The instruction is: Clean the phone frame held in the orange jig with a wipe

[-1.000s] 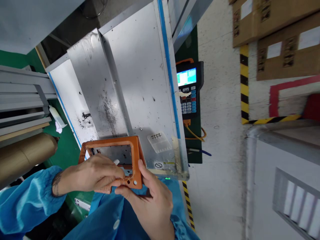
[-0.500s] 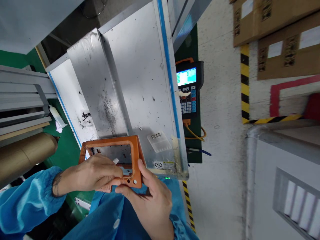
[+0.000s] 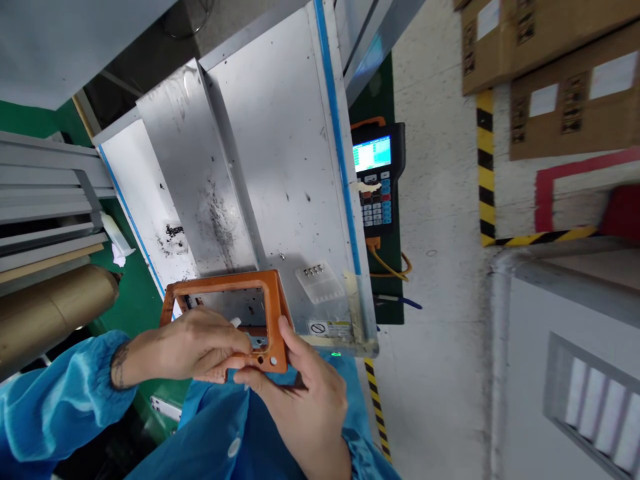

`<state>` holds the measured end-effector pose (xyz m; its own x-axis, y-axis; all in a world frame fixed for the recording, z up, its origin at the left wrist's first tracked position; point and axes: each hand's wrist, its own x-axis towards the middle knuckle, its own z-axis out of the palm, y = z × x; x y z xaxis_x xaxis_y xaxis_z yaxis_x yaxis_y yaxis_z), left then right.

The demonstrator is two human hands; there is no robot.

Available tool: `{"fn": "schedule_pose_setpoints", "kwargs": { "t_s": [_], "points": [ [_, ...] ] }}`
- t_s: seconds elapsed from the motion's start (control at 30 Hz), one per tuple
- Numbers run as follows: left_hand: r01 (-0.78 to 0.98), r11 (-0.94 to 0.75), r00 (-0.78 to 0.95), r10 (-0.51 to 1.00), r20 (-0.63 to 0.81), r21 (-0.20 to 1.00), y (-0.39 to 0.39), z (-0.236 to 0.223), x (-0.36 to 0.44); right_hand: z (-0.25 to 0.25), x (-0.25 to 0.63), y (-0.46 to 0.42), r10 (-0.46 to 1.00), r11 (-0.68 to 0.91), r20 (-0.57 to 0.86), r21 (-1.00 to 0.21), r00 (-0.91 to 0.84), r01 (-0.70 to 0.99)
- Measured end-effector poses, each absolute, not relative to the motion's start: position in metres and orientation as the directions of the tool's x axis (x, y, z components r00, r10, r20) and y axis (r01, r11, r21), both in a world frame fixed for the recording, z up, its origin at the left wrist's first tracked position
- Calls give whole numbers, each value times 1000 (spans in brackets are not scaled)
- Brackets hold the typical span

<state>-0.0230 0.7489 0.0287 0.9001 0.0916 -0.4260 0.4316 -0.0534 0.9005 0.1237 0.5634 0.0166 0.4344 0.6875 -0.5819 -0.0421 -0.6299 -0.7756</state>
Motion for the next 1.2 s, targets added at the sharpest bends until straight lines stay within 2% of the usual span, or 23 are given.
{"fn": "schedule_pose_setpoints", "kwargs": {
  "t_s": [0.6, 0.7, 0.87, 1.0, 1.1, 1.2],
  "points": [
    [448, -119, 889, 165, -428, 886, 744, 31, -24, 13, 121, 561, 682, -614, -597, -781, 421, -114],
    [467, -103, 881, 143, -451, 879, 746, 33, -22, 14, 123, 565, 682, -604, -595, -786, 425, -130],
    [412, -73, 909, 96, -405, 908, 747, 30, -22, 17, 125, 570, 710, -573, -545, -815, 446, -84],
    [490, -124, 870, 137, -474, 863, 747, 32, -25, 17, 125, 571, 718, -560, -539, -823, 441, -93],
    [559, -102, 824, 178, -538, 823, 752, 36, -21, 19, 125, 574, 722, -561, -527, -825, 447, -67],
    [561, -59, 825, 128, -551, 826, 762, 40, -11, 21, 127, 580, 722, -555, -515, -830, 462, -59]
  ]
}}
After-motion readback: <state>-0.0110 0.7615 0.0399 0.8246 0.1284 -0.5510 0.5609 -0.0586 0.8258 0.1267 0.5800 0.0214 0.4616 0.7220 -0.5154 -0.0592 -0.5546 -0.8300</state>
